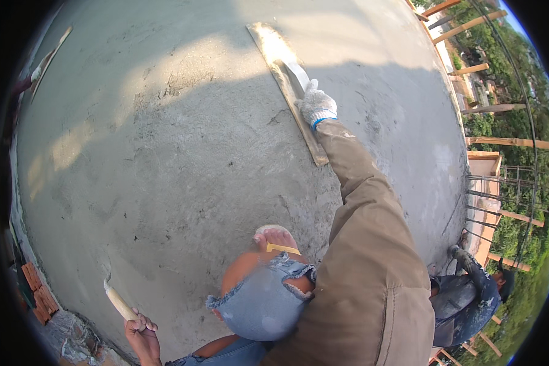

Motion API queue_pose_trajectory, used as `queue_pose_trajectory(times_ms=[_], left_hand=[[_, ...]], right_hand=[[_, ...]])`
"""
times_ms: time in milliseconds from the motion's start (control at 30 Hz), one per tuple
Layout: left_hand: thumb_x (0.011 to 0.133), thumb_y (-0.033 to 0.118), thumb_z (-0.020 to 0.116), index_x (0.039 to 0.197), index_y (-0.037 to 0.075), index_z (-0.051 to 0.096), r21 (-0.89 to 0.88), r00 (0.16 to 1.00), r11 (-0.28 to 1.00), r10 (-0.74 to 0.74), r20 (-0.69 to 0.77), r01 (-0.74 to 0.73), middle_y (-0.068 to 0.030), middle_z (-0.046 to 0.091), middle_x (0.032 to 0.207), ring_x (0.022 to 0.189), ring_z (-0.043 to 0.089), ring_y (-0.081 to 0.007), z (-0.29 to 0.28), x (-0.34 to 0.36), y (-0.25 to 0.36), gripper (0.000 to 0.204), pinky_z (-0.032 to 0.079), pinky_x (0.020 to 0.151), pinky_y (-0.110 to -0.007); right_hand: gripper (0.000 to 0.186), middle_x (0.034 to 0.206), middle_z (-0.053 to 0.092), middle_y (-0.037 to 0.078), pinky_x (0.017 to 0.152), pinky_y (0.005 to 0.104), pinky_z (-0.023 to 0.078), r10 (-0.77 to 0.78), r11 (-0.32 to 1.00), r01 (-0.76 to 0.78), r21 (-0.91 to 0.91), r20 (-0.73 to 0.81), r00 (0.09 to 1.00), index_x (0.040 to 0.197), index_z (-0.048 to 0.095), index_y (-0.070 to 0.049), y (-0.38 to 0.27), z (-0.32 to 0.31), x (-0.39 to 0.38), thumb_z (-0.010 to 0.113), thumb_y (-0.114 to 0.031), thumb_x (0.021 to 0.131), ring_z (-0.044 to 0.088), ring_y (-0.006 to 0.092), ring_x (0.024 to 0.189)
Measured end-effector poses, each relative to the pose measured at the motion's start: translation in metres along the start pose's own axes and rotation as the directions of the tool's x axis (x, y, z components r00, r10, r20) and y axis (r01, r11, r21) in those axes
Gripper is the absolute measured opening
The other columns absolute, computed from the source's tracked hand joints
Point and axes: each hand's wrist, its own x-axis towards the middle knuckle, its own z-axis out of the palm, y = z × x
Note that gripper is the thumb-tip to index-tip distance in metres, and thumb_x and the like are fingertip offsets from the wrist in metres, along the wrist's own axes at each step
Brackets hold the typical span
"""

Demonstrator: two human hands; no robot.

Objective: The person smooths a wet concrete surface using a trowel and a wooden float. The person repeatedly scrapes and levels the concrete, filling small gaps and creating a flat finish.

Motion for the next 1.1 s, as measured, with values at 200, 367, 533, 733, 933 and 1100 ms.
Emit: queue_pose_trajectory(times_ms=[200, 367, 533, 733, 933, 1100], left_hand=[[0.078, 0.009, 0.054, 0.117, 0.001, 0.053, -0.027, 0.997, 0.998, -0.062, -0.049, 0.061, -0.0046, 0.051, 0.074, 0.058, 0.051, -0.0177, 0.002, 0.001, 0.005, 0.04, 0.046, 0.056, -0.035], [0.077, 0.008, 0.054, 0.117, 0.001, 0.053, -0.052, 0.999, 0.999, 0.004, -0.044, -0.006, -0.0054, 0.051, 0.071, 0.057, 0.051, -0.0181, 0.009, 0.03, 0.012, 0.04, 0.047, 0.055, -0.034], [0.077, 0.007, 0.053, 0.12, 0.001, 0.052, -0.105, 0.987, 0.99, 0.078, -0.138, -0.093, -0.0054, 0.052, 0.073, 0.058, 0.052, -0.0175, 0.004, 0.021, 0.033, 0.043, 0.048, 0.056, -0.034], [0.077, 0.006, 0.053, 0.121, 0.0, 0.052, -0.175, 0.983, 0.973, 0.126, -0.135, -0.149, -0.0056, 0.052, 0.074, 0.061, 0.053, -0.0175, 0.019, 0.039, 0.045, 0.045, 0.048, 0.058, -0.033], [0.076, 0.006, 0.054, 0.118, 0.0, 0.053, -0.174, 0.979, 0.978, 0.081, -0.187, -0.114, -0.0058, 0.052, 0.073, 0.061, 0.054, -0.0178, 0.014, 0.018, 0.051, 0.042, 0.048, 0.057, -0.033], [0.076, 0.006, 0.054, 0.117, -0.001, 0.053, -0.219, 0.963, 0.966, 0.081, -0.258, -0.14, -0.0055, 0.052, 0.073, 0.059, 0.053, -0.0178, 0.005, 0.007, 0.049, 0.041, 0.048, 0.056, -0.033]], right_hand=[[0.073, 0.116, 0.07, 0.033, 0.095, 0.0535, 0.054, 0.382, 0.921, -0.388, -0.04, -0.107, 0.918, 0.126, 0.047, 0.004, 0.169, 0.024, -0.029, 0.069, -0.057, 0.091, 0.068, 0.0482, 0.112], [0.078, 0.124, 0.067, 0.034, 0.1, 0.0532, 0.052, 0.572, 0.786, -0.616, -0.052, -0.317, 0.757, 0.128, 0.051, 0.007, 0.338, 0.033, 0.004, 0.07, -0.057, 0.088, 0.066, 0.0478, 0.118], [0.088, 0.126, 0.066, 0.035, 0.103, 0.0529, 0.051, 0.52, 0.844, -0.536, 0.029, -0.292, 0.803, 0.13, 0.051, 0.009, 0.228, 0.042, 0.071, 0.072, -0.064, 0.085, 0.064, 0.0484, 0.121], [0.088, 0.127, 0.065, 0.035, 0.104, 0.052, 0.05, 0.069, 0.982, -0.122, -0.144, -0.326, 0.943, 0.13, 0.053, 0.007, 0.103, 0.007, 0.22, 0.07, -0.066, 0.085, 0.063, 0.0474, 0.123], [0.074, 0.126, 0.066, 0.033, 0.103, 0.0521, 0.049, -0.28, 0.955, 0.294, 0.039, -0.206, 0.938, 0.133, 0.053, 0.002, -0.214, 0.003, 0.194, 0.065, -0.059, 0.092, 0.063, 0.048, 0.121], [0.067, 0.124, 0.067, 0.029, 0.099, 0.0514, 0.051, -0.698, 0.715, 0.699, -0.029, -0.089, 0.71, 0.13, 0.052, -0.002, -0.395, 0.018, 0.166, 0.066, -0.056, 0.092, 0.064, 0.0457, 0.118]])
